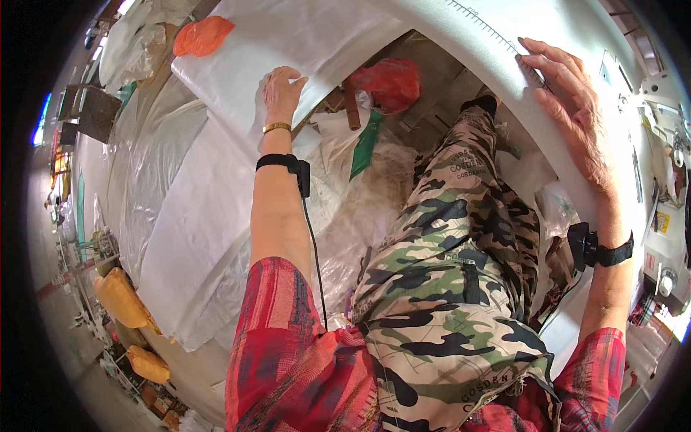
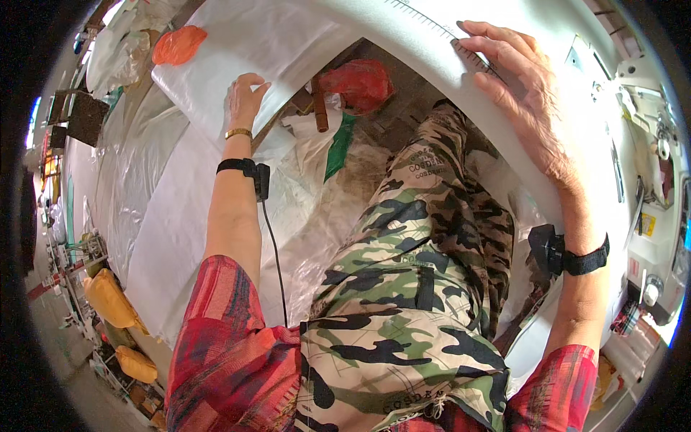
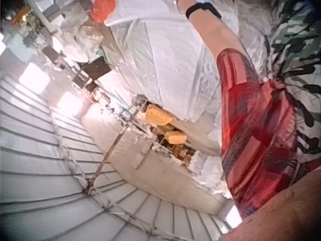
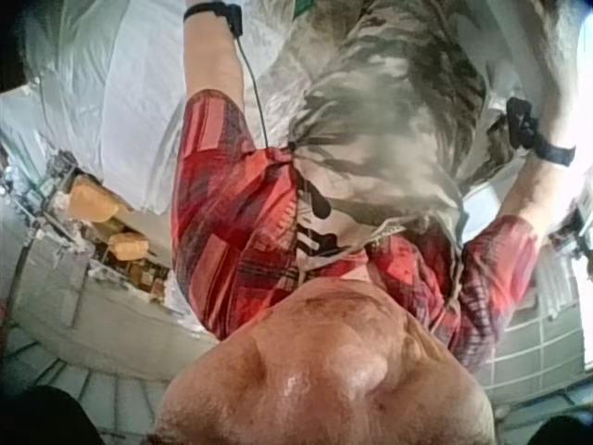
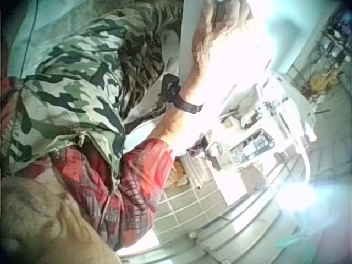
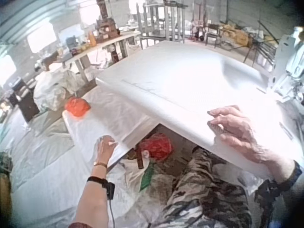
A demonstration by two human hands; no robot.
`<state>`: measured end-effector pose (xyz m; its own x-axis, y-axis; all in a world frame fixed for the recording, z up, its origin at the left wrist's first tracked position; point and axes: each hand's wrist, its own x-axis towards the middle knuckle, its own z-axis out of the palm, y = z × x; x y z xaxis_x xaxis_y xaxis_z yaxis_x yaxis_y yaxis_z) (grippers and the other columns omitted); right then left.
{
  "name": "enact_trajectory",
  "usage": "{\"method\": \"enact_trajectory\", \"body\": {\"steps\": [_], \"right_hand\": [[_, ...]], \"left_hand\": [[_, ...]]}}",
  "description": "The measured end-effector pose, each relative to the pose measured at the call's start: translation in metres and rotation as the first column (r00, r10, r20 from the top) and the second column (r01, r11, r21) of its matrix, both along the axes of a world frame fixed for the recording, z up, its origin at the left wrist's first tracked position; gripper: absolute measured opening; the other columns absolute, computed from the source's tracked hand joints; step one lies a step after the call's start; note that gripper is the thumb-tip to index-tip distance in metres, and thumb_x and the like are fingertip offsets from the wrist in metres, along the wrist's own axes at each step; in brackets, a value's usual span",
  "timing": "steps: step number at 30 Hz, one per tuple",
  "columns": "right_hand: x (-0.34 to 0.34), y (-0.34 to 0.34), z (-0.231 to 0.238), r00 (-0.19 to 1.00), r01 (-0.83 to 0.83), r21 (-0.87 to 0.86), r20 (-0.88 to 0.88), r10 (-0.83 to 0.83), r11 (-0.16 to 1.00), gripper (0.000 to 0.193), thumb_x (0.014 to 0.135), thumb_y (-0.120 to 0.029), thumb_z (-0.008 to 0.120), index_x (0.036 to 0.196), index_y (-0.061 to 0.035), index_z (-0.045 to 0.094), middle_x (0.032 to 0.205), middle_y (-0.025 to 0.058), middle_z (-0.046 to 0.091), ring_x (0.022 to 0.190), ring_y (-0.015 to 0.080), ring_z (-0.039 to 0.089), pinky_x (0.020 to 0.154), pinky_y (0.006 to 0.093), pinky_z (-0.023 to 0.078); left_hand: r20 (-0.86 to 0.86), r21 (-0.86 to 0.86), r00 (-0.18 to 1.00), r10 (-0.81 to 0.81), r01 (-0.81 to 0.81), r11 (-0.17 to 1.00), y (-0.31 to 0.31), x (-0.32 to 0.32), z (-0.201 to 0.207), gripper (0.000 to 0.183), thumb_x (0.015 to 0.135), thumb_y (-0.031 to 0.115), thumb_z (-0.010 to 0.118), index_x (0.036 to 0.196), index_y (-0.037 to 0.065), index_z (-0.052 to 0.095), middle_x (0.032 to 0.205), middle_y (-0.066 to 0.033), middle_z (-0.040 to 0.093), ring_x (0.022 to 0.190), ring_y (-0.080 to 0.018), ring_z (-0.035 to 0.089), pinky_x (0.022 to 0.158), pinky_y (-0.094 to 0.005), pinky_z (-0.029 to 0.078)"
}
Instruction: Sewing and joining large white plastic sheets and film using an industrial sewing machine in a factory setting.
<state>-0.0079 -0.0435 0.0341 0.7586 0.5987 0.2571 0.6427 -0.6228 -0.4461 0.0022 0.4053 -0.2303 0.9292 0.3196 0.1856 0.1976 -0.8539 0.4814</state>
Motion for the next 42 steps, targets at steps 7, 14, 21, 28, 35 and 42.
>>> {"method": "enact_trajectory", "body": {"steps": [7, 14, 21, 28, 35, 42], "right_hand": [[-0.002, -0.001, 0.009, 1.0, 0.009, -0.066, 0.008, -0.008, 0.998, 0.035, 0.095, -0.027, 0.057, 0.123, -0.0067, 0.062, 0.139, 0.0081, 0.053, 0.13, 0.0263, 0.046, 0.109, 0.0387, 0.039], [-0.001, 0.01, 0.005, 0.998, -0.064, 0.031, 0.016, 0.063, 0.997, 0.033, 0.093, -0.023, 0.058, 0.121, -0.0065, 0.063, 0.135, 0.0074, 0.056, 0.128, 0.0269, 0.046, 0.108, 0.0386, 0.039], [0.009, -0.01, -0.011, 0.979, -0.026, -0.023, 0.203, 0.03, 0.999, 0.034, 0.091, -0.025, 0.062, 0.121, -0.0093, 0.063, 0.129, 0.0074, 0.06, 0.125, 0.0284, 0.049, 0.108, 0.0404, 0.037], [-0.033, 0.014, -0.023, 0.874, -0.169, -0.229, 0.414, 0.253, 0.959, 0.071, 0.074, -0.032, 0.079, 0.137, -0.0175, 0.051, 0.147, 0.0057, 0.045, 0.136, 0.027, 0.041, 0.112, 0.0472, 0.034], [-0.085, 0.056, -0.095, 0.905, -0.344, 0.004, 0.267, 0.331, 0.939, 0.062, 0.067, -0.004, 0.073, 0.126, -0.0152, 0.058, 0.108, 0.0028, 0.064, 0.109, 0.0207, 0.058, 0.113, 0.0488, 0.031], [-0.08, 0.033, -0.111, 0.988, -0.02, 0.137, 0.154, -0.001, 0.99, 0.047, 0.076, -0.008, 0.076, 0.12, -0.0096, 0.059, 0.113, 0.0083, 0.06, 0.114, 0.0292, 0.053, 0.101, 0.0441, 0.043]], "left_hand": [[0.12, 0.329, 0.973, -0.2, 0.151, 0.932, -0.016, 0.004, 0.004, 0.014, 0.088, 0.022, 0.058, 0.089, 0.011, 0.067, 0.101, -0.0085, 0.065, 0.107, -0.0294, 0.058, 0.094, -0.043, 0.043], [0.31, 0.198, 0.793, 0.524, -0.593, 0.78, 0.07, 0.021, -0.013, 0.02, 0.093, 0.015, 0.048, 0.09, 0.0, 0.06, 0.09, -0.0154, 0.066, 0.086, -0.0376, 0.063, 0.075, -0.045, 0.05], [0.346, 0.122, 0.935, -0.071, 0.03, 0.992, 0.013, -0.009, 0.034, 0.02, 0.1, 0.014, 0.044, 0.1, 0.0, 0.058, 0.094, -0.0196, 0.065, 0.089, -0.0398, 0.061, 0.077, -0.0453, 0.048], [0.272, -0.164, 0.894, -0.356, 0.408, 0.898, -0.151, -0.152, 0.078, 0.013, 0.097, 0.011, 0.046, 0.095, 0.003, 0.055, 0.076, -0.0205, 0.06, 0.069, -0.0419, 0.06, 0.062, -0.0474, 0.047], [0.288, -0.533, 0.879, -0.379, 0.476, 0.699, -0.208, -0.224, 0.213, 0.005, 0.096, 0.006, 0.053, 0.096, 0.003, 0.056, 0.067, -0.0078, 0.055, 0.054, -0.0171, 0.051, 0.053, -0.0299, 0.041], [0.49, -0.656, 0.865, -0.11, 0.449, 0.607, -0.16, -0.253, 0.299, 0.007, 0.093, 0.008, 0.061, 0.094, 0.002, 0.057, 0.085, 0.0018, 0.054, 0.072, -0.0069, 0.047, 0.066, -0.0194, 0.036]]}}
